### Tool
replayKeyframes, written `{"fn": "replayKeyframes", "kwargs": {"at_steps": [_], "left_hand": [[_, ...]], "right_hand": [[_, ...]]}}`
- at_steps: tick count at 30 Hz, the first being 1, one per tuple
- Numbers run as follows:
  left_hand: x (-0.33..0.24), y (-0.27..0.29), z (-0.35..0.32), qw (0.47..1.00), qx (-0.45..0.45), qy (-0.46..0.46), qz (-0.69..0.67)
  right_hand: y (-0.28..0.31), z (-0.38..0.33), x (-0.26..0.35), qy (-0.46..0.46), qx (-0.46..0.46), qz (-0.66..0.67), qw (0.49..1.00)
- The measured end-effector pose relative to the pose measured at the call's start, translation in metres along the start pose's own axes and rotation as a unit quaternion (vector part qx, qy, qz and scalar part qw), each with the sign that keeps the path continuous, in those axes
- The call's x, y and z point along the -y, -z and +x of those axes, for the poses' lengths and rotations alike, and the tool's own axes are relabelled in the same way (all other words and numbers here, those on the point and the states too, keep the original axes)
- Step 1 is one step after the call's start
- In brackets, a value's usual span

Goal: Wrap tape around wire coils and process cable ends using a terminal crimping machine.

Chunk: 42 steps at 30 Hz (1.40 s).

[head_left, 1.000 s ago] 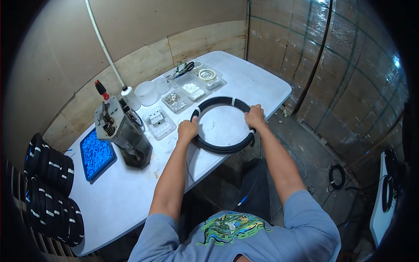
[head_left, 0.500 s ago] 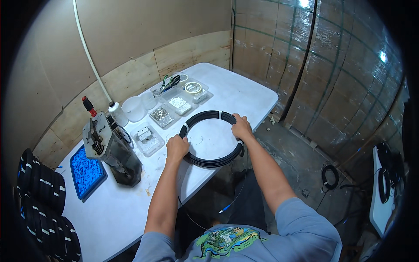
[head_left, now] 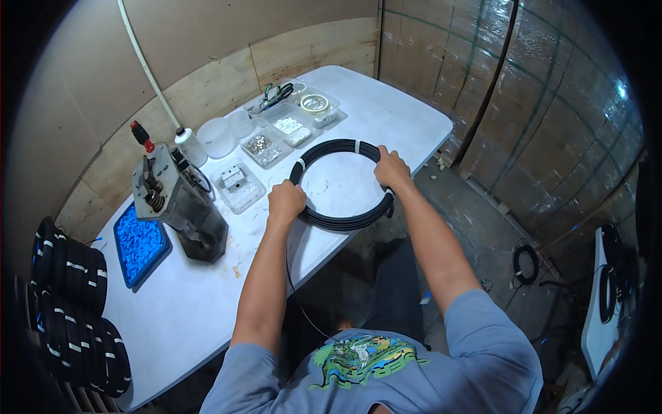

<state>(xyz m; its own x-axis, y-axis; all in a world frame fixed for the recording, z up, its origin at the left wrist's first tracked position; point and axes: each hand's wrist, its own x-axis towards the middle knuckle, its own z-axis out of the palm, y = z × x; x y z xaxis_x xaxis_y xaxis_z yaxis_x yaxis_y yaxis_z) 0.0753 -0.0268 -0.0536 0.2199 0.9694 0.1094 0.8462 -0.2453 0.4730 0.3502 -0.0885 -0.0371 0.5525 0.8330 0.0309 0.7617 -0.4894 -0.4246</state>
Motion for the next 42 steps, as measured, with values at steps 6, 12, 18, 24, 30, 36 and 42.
{"fn": "replayKeyframes", "kwargs": {"at_steps": [6, 12, 18, 24, 30, 36, 42], "left_hand": [[0.001, -0.002, 0.000, 1.000, 0.011, -0.002, 0.021], [0.002, -0.004, 0.003, 0.999, 0.018, -0.011, 0.041], [0.004, -0.004, 0.002, 0.999, -0.006, -0.014, 0.028], [-0.004, -0.001, -0.003, 1.000, 0.007, 0.014, 0.014], [0.002, -0.007, 0.005, 1.000, 0.021, -0.002, 0.017], [-0.006, -0.005, 0.007, 0.999, 0.030, -0.021, 0.031], [-0.002, -0.001, 0.005, 0.999, 0.025, -0.027, 0.038]], "right_hand": [[-0.008, 0.019, 0.020, 0.023, -0.017, -0.141, 0.990], [-0.069, 0.032, 0.093, 0.647, -0.104, 0.044, 0.754], [-0.080, 0.054, 0.106, 0.585, 0.021, -0.089, 0.806], [-0.037, 0.077, 0.031, 0.287, 0.013, -0.146, 0.947], [-0.031, 0.017, -0.012, 0.200, -0.054, -0.122, 0.971], [-0.001, -0.083, -0.026, 0.010, -0.024, 0.032, 0.999], [-0.001, -0.186, -0.016, 0.025, -0.057, 0.086, 0.994]]}}
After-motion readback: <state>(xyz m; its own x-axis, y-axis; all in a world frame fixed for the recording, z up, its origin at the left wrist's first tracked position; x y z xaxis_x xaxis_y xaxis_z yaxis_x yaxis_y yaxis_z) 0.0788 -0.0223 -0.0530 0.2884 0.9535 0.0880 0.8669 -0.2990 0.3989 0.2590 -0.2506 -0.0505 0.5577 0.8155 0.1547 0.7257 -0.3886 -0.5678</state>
